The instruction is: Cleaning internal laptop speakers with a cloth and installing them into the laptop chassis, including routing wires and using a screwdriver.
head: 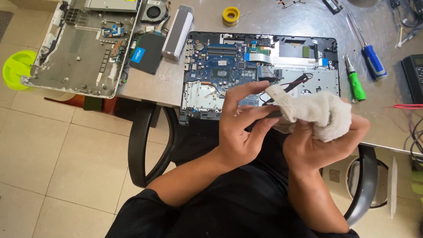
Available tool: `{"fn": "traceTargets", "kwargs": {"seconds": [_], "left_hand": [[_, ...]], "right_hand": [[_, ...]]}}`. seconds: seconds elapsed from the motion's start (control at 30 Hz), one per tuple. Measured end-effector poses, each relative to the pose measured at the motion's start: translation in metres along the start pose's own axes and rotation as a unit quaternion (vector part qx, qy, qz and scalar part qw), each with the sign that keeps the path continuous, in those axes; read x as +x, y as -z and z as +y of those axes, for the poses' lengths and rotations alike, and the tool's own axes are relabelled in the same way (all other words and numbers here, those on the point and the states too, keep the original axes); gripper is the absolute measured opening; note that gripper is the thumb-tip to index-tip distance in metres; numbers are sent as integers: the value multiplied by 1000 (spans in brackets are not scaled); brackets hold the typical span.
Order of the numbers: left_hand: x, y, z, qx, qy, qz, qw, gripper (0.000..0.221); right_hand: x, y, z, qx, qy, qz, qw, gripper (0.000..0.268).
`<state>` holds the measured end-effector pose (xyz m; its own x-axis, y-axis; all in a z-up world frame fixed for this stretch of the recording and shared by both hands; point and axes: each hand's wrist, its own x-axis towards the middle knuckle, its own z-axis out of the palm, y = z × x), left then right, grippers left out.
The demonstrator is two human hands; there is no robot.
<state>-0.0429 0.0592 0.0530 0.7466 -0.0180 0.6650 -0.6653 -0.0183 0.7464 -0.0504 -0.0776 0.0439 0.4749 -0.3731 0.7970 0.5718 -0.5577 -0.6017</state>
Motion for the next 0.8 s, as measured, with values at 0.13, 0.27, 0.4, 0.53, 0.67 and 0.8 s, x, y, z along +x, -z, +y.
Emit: {"fn": "traceTargets", "kwargs": {"seconds": [0.13, 0.27, 0.4, 0.53, 0.67, 0.8], "left_hand": [[2, 1, 0, 17, 1, -12, 1000, 18], [-1, 2, -8, 30, 3, 13, 999, 21], [2, 1, -9, 25, -3, 11, 1000, 19], [3, 1, -11, 11, -22, -4, 1000, 16], [0, 2, -16, 34, 2, 9, 999, 16], [-1, 7, -28, 60, -36, 55, 996, 19]], "right_hand": [[-2, 5, 12, 131, -166, 82, 974, 58], [-3, 12, 27, 316, -306, 328, 836, 76], [-36, 31, 61, 59, -79, 63, 993, 66], [-5, 11, 8, -28, -51, 0, 998, 57], [6, 0, 8, 207, -206, 83, 953, 46], [13, 31, 50, 207, -264, 131, 933, 76]]}}
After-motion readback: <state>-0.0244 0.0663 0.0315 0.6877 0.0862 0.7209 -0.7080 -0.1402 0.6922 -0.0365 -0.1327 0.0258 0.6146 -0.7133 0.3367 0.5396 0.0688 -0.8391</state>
